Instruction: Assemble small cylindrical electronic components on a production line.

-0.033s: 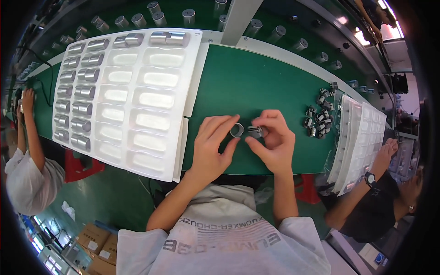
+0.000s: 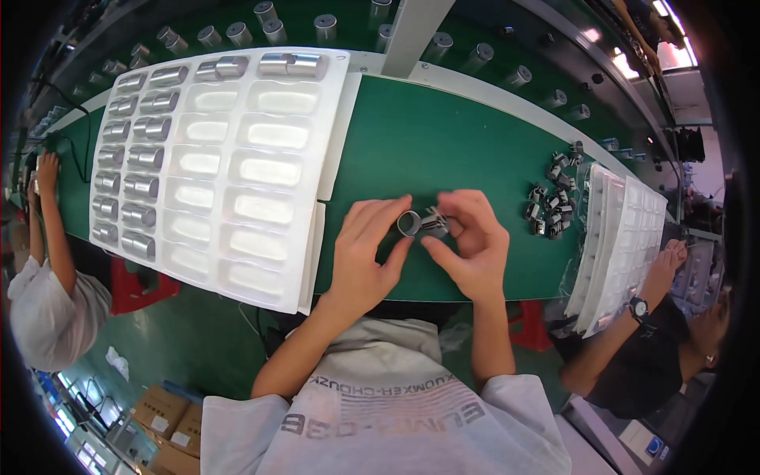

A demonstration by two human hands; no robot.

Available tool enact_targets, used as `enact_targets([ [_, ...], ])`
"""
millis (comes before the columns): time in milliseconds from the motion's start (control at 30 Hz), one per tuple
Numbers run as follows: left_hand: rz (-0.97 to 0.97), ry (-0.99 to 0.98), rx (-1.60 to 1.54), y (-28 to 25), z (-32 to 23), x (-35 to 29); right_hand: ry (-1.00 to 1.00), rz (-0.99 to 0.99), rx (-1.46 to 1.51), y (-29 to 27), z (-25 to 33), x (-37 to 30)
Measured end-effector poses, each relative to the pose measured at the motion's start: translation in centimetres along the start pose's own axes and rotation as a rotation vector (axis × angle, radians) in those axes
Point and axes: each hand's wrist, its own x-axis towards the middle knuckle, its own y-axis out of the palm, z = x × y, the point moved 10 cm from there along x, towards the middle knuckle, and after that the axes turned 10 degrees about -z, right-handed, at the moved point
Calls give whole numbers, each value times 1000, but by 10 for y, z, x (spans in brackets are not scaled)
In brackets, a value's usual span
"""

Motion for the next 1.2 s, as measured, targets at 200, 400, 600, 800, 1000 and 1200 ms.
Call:
enact_targets([
  [200, 8, -130, -93, -1, 6, 1, -28, 41, 12, 1, 2, -4],
  [400, -23, -57, -72, -2, 2, 2, 137, 2, 16, -3, -5, -5],
  [600, -20, -63, -82, -3, 2, 2, 121, -3, 94, -1, -1, -2],
  [800, -12, -63, -90, -2, 4, 1, -116, -20, -288, 3, 18, -3],
  [1000, -12, -66, -104, -2, 4, 1, -395, 41, -635, 25, 52, -4],
  [1200, -22, -100, -107, -4, 10, -2, -364, 80, -723, 38, 53, -7],
])
